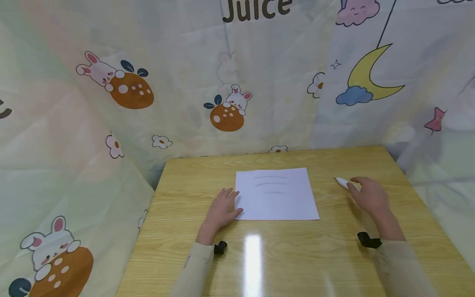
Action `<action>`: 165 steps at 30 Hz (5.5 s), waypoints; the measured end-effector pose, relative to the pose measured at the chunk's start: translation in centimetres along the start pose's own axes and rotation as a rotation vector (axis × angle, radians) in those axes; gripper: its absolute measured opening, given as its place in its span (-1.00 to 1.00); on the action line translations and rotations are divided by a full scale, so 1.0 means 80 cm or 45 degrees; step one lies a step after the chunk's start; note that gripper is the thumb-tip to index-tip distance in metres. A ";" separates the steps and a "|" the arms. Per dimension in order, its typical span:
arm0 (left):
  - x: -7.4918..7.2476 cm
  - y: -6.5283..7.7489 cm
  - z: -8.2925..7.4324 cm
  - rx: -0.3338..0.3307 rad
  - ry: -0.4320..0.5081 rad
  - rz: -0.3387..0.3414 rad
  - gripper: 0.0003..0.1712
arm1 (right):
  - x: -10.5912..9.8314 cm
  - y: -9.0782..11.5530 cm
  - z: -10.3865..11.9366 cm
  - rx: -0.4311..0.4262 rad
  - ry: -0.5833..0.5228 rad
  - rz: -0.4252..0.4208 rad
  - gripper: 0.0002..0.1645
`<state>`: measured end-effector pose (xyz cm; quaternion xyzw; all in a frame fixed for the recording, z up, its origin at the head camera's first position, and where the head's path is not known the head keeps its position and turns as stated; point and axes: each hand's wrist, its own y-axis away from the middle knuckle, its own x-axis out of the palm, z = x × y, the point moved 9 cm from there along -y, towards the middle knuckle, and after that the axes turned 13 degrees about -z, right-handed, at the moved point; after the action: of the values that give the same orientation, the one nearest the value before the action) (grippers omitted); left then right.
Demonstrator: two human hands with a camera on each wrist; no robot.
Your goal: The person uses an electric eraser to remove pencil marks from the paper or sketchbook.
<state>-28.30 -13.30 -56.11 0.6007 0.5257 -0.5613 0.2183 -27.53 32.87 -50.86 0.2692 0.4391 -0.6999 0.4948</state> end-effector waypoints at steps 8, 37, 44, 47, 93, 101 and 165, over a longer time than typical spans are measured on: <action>0.015 -0.006 -0.023 0.017 -0.024 0.057 -0.28 | 0.024 -0.002 -0.020 0.030 -0.023 0.066 -0.44; 0.049 -0.037 -0.053 -0.102 -0.252 0.163 0.04 | 0.064 -0.022 -0.053 0.029 0.049 0.030 -0.42; 0.051 -0.039 -0.056 -0.115 -0.239 0.194 0.03 | 0.066 -0.022 -0.062 0.074 0.068 0.029 -0.44; 0.053 -0.039 -0.058 -0.106 -0.240 0.193 0.03 | 0.065 -0.020 -0.065 0.107 0.078 0.031 -0.46; 0.045 -0.036 -0.055 -0.159 -0.192 0.156 0.02 | 0.074 -0.037 0.033 -0.033 -0.261 0.249 -0.41; 0.042 -0.037 -0.053 -0.161 -0.196 0.165 0.03 | 0.071 -0.043 0.064 -0.125 -0.216 0.256 -0.47; 0.043 -0.049 -0.046 -0.206 -0.182 0.170 0.02 | 0.163 -0.069 0.132 -0.181 -0.038 0.354 -0.58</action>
<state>-30.75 -7.44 -56.91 0.5733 0.5113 -0.5427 0.3398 -36.83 18.29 -54.59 0.2814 0.4386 -0.5957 0.6112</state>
